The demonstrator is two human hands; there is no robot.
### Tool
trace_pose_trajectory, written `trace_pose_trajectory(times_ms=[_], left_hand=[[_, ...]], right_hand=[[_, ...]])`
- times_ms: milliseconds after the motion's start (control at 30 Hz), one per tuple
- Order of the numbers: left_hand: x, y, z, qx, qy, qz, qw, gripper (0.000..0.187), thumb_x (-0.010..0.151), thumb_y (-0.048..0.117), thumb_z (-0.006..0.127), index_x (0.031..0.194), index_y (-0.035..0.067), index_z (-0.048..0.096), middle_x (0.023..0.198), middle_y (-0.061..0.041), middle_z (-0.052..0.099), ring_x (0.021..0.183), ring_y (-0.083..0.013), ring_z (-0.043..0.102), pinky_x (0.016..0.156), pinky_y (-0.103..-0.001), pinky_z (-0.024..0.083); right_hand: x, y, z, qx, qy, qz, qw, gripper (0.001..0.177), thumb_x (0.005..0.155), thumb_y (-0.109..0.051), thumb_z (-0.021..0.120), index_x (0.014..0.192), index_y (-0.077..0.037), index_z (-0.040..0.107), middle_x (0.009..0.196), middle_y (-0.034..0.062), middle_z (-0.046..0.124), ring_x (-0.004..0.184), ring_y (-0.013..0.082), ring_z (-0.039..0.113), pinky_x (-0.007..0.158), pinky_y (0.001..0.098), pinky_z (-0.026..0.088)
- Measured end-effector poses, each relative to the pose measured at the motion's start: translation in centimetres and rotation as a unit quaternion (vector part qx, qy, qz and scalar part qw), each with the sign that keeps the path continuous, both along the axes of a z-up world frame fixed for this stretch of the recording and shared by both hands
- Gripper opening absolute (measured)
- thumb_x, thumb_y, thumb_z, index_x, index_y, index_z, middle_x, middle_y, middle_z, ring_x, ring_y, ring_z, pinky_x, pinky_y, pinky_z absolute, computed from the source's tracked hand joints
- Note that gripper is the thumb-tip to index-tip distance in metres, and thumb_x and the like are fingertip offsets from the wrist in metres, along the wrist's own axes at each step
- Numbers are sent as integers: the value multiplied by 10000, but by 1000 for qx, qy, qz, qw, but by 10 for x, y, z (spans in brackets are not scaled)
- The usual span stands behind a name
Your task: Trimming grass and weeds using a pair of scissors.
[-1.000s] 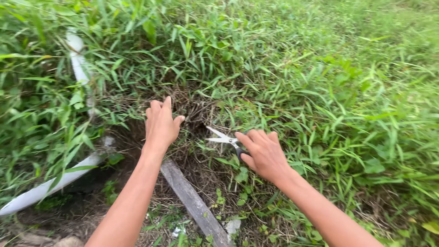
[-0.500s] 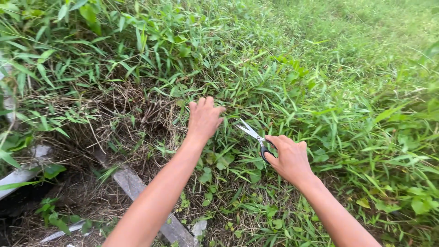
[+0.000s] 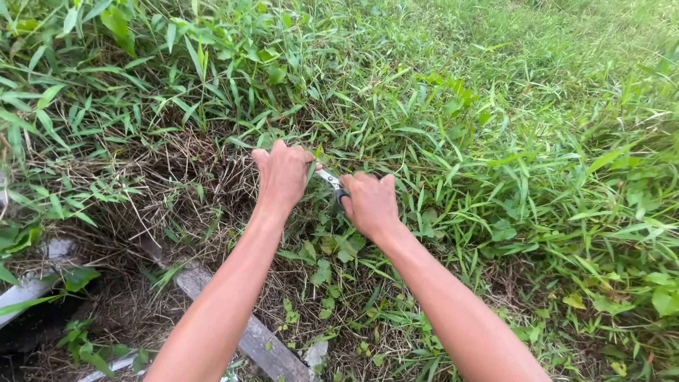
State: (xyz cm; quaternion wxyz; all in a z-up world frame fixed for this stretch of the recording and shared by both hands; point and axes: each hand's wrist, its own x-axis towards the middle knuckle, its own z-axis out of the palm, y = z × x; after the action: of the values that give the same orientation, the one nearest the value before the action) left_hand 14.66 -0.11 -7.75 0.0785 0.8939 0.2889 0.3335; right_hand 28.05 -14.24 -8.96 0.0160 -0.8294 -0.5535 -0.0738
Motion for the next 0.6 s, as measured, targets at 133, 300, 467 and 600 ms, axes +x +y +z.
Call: trace_pose_trajectory(times_ms=[133, 300, 467, 600], left_hand=[[-11, 2, 29, -51, -54, -14, 997, 287, 1029, 183, 623, 754, 204, 703, 609, 38, 559, 727, -163, 509, 829, -457, 420], [-6, 8, 17, -179, -13, 45, 983, 186, 1049, 153, 565, 897, 127, 668, 680, 12, 545, 730, -197, 498, 797, -430, 391], [-1, -22, 15, -147, 164, 66, 973, 296, 985, 262, 656, 1172, 37, 701, 930, -94, 705, 949, -259, 630, 879, -506, 376], [14, 2, -34, -114, 154, 67, 979, 140, 937, 128, 717, 809, 73, 728, 695, -64, 659, 850, -289, 651, 985, -551, 369]], right_hand=[[9, -13, 1, 5, 13, 0, 1000, 393, 944, -282, 635, 1330, -206, 646, 1146, 21, 722, 1081, 189, 707, 895, 412, 425], [-1, -53, 52, -12, 77, -82, 994, 446, 942, -314, 672, 1372, -202, 643, 1148, 65, 718, 1092, 214, 675, 890, 422, 432], [14, -76, 53, -36, 30, -83, 995, 487, 923, -337, 669, 1393, -220, 617, 1159, 40, 687, 1114, 210, 652, 948, 462, 406], [10, -72, 62, -47, 10, -47, 998, 506, 921, -370, 657, 1405, -236, 594, 1198, 31, 650, 1155, 213, 627, 991, 492, 388]])
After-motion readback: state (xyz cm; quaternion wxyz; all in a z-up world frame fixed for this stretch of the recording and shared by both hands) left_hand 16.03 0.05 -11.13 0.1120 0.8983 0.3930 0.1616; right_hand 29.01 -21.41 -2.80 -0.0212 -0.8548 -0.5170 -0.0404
